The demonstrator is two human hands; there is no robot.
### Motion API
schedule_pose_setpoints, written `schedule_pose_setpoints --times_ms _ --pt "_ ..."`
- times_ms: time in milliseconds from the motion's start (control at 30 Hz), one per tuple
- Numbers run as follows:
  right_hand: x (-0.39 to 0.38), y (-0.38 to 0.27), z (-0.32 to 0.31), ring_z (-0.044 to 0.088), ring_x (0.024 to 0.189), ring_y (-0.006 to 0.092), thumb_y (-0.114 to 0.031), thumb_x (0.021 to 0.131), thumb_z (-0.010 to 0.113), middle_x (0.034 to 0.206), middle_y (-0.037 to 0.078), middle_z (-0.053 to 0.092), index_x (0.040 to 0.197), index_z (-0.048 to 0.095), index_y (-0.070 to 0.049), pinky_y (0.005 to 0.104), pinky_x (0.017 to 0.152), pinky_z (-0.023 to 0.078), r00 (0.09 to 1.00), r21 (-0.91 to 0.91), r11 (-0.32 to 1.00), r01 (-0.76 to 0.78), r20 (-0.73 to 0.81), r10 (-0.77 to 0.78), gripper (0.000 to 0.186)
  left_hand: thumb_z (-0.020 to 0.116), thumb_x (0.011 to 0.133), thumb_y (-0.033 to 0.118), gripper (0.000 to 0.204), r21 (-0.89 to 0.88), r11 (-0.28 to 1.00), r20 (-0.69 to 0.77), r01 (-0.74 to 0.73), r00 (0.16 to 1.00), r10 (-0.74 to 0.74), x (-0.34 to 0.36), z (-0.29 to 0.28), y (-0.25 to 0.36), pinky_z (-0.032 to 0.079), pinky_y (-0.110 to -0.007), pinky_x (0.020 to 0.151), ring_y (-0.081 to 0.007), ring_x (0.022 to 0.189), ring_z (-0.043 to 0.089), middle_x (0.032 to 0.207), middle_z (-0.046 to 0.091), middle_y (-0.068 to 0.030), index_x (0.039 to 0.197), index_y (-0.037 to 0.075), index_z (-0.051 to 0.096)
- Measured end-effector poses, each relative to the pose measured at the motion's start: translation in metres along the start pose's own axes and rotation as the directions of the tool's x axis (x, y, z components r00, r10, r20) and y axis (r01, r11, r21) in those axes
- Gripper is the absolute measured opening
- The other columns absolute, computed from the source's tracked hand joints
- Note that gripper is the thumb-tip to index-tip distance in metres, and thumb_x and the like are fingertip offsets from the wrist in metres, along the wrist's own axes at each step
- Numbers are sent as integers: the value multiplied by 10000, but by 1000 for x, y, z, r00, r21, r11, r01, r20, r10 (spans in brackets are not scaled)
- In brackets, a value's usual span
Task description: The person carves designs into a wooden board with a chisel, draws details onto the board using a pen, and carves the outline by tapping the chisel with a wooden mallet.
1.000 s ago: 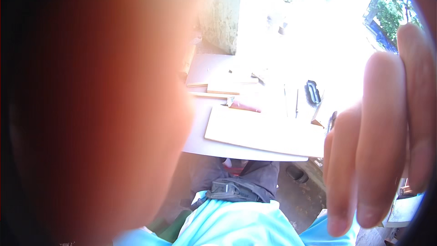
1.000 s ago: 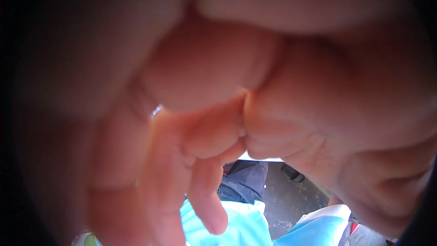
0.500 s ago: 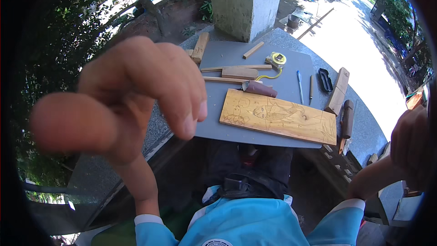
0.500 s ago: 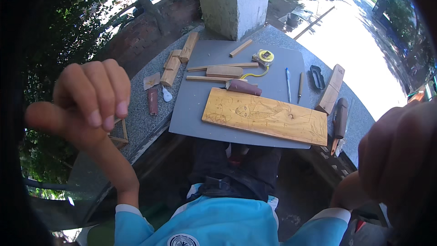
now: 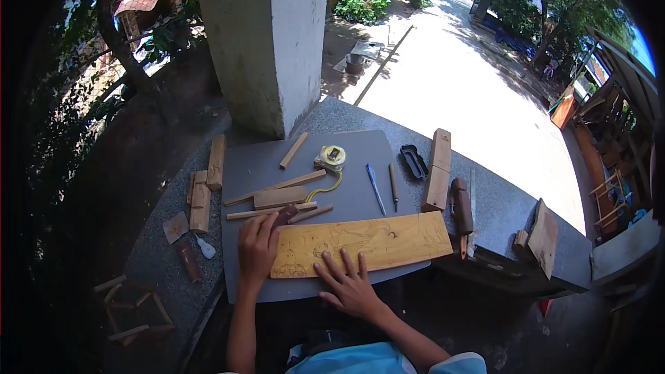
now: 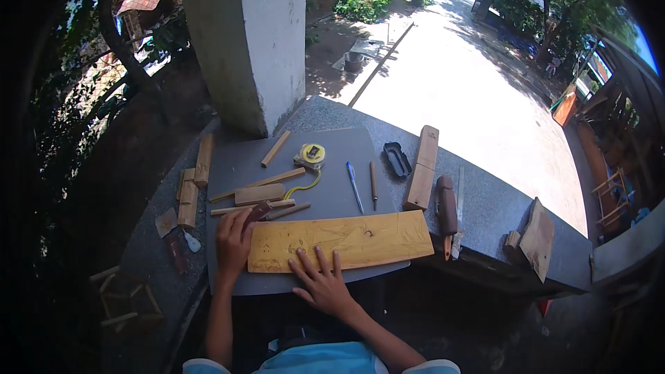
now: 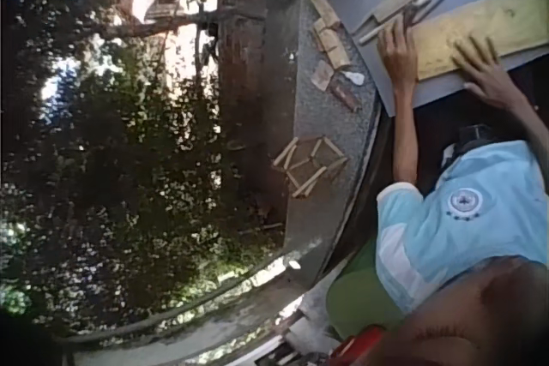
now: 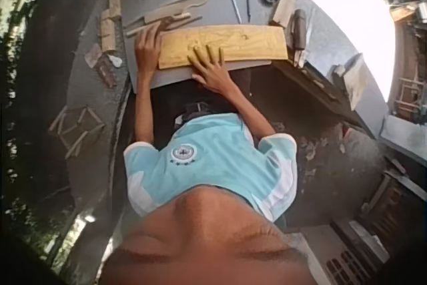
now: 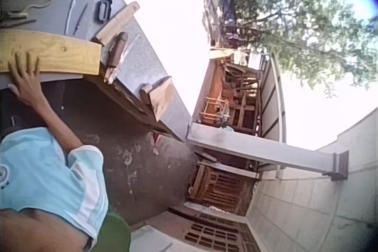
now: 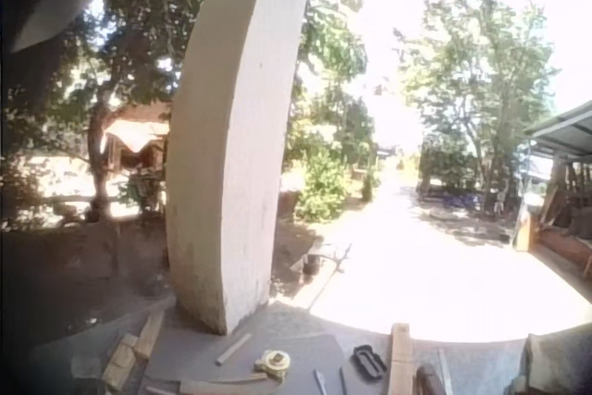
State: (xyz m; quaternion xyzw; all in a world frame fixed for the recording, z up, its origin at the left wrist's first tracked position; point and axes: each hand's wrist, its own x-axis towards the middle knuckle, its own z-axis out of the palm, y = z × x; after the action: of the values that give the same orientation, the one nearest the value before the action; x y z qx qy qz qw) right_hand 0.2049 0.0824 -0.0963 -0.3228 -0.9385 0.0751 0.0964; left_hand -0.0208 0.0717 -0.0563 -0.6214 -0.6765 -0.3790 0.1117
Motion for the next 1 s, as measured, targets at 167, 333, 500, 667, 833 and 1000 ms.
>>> schedule_pose_setpoints --times_ms 167,333,500,667,833,1000 --pt "23 58 -11 188 1314 376 -494 865 414 1446 101 211 1380 285 -243 579 1038 107 985 115 978 -171 -4 173 587 627 767 41 293 107 954 -11 280 960 -280 -34 -39 -43 433 -391 787 -299 917 539 985 540 -134 1055 27 576" --pt "39 -1 -4 175 1328 346 -511 855 416 1455 81 193 1379 285 -264 564 1053 83 981 65 982 -178 -68 182 594 666 737 82 303 63 940 76 335 938 -339 -41 -23 -43 431 -384 796 -282 935 527 995 530 -110 1029 55 593" --pt "49 47 -19 188 1330 326 -470 869 407 1439 74 245 1346 364 -270 488 1082 65 966 114 989 94 228 -118 519 673 722 93 306 101 934 161 341 921 -354 -42 -20 -27 407 -403 840 -282 1007 493 1039 516 -90 1017 64 597" --pt "63 154 -33 521 978 343 -102 844 535 1074 208 518 1029 562 43 394 809 423 687 431 773 -465 -375 622 237 684 711 154 347 -7 991 182 136 974 -133 -52 -10 -2 325 -446 931 -264 1071 456 1094 506 -78 1040 85 596" --pt "96 190 -32 560 849 373 -100 810 570 907 226 567 920 573 74 388 743 442 816 256 815 -520 -134 563 206 677 710 223 386 -8 996 351 87 933 -79 -49 9 34 290 -477 965 -286 1113 444 1179 505 -98 1063 82 606" --pt "100 190 -46 599 707 337 -96 775 572 765 195 596 871 556 90 377 636 475 835 249 824 -509 -89 543 210 670 736 150 194 -369 929 448 4 877 174 -58 2 51 335 -442 974 -237 1091 511 1001 626 -86 905 56 660"
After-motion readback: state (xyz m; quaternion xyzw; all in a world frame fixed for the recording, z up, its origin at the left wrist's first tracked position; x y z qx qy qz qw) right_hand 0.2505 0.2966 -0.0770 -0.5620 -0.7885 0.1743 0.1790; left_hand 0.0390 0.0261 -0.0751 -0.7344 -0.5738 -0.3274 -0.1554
